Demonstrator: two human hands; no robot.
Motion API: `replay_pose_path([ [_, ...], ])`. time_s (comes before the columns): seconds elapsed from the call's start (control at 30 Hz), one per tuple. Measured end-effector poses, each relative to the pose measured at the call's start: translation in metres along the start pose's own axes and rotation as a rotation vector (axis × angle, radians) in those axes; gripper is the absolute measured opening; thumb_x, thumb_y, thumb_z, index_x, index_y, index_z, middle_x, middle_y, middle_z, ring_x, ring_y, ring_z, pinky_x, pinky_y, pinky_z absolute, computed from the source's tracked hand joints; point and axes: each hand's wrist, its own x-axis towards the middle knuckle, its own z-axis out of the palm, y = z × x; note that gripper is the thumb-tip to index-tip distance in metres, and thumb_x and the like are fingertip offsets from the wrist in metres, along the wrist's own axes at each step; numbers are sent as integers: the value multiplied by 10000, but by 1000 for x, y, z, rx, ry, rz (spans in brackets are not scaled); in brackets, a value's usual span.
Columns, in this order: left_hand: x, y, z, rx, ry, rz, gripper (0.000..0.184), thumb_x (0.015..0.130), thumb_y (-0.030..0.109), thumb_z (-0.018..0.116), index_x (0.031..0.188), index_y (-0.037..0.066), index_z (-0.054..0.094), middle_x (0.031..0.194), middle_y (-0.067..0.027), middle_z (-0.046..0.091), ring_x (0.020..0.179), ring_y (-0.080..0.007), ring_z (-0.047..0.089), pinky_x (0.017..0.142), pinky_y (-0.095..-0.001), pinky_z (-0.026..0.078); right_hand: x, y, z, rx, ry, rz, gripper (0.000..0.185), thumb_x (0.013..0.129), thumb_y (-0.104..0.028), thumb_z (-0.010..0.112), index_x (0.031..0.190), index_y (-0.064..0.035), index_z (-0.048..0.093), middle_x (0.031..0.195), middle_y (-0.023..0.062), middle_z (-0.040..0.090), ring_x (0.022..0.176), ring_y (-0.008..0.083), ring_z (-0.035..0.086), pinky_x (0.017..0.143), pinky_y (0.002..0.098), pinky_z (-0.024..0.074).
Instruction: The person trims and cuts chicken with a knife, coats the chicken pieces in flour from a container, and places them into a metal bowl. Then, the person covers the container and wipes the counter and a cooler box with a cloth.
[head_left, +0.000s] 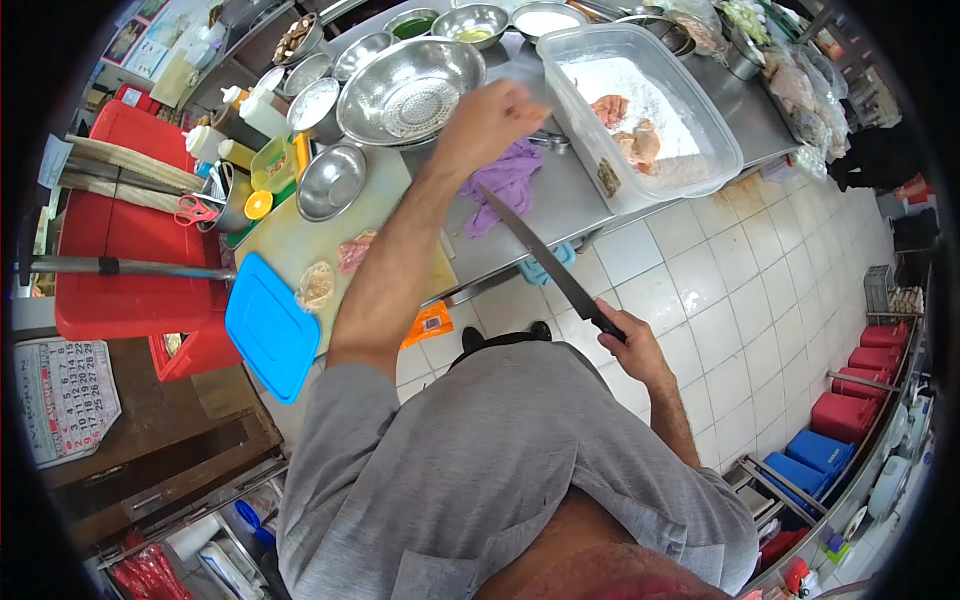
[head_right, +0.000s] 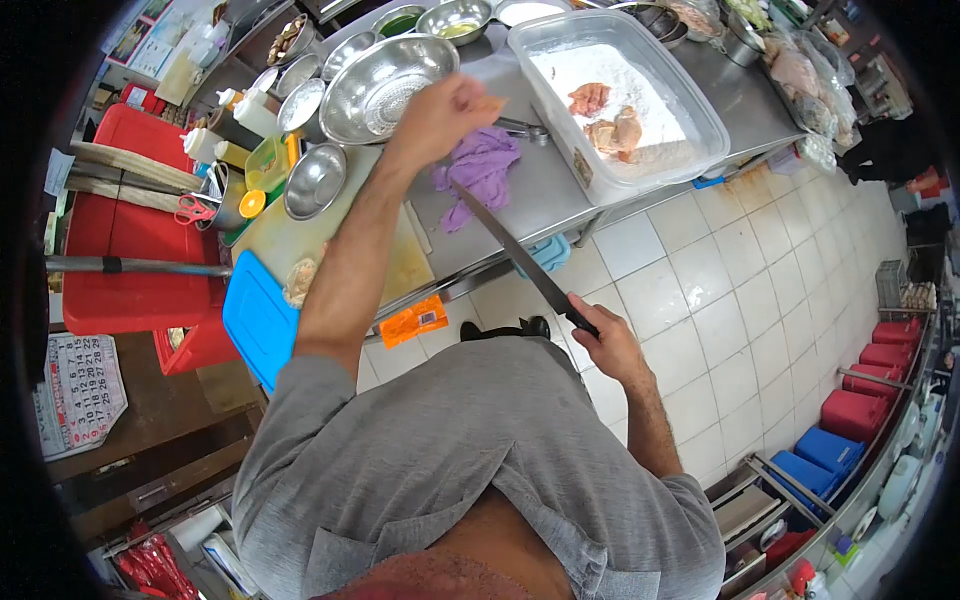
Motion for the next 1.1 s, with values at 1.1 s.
replay_pose_path([
  [1.1,-228,-191,-76,442,66,-684,413,770,328,618,1027,13,546,885,-150,603,897,-320,556,853,-438,389,104,-72,79,-237,-255,-344,574,766,-13,613,1292,-170,445,850,139,581,743,293,572,671,367,452],
])
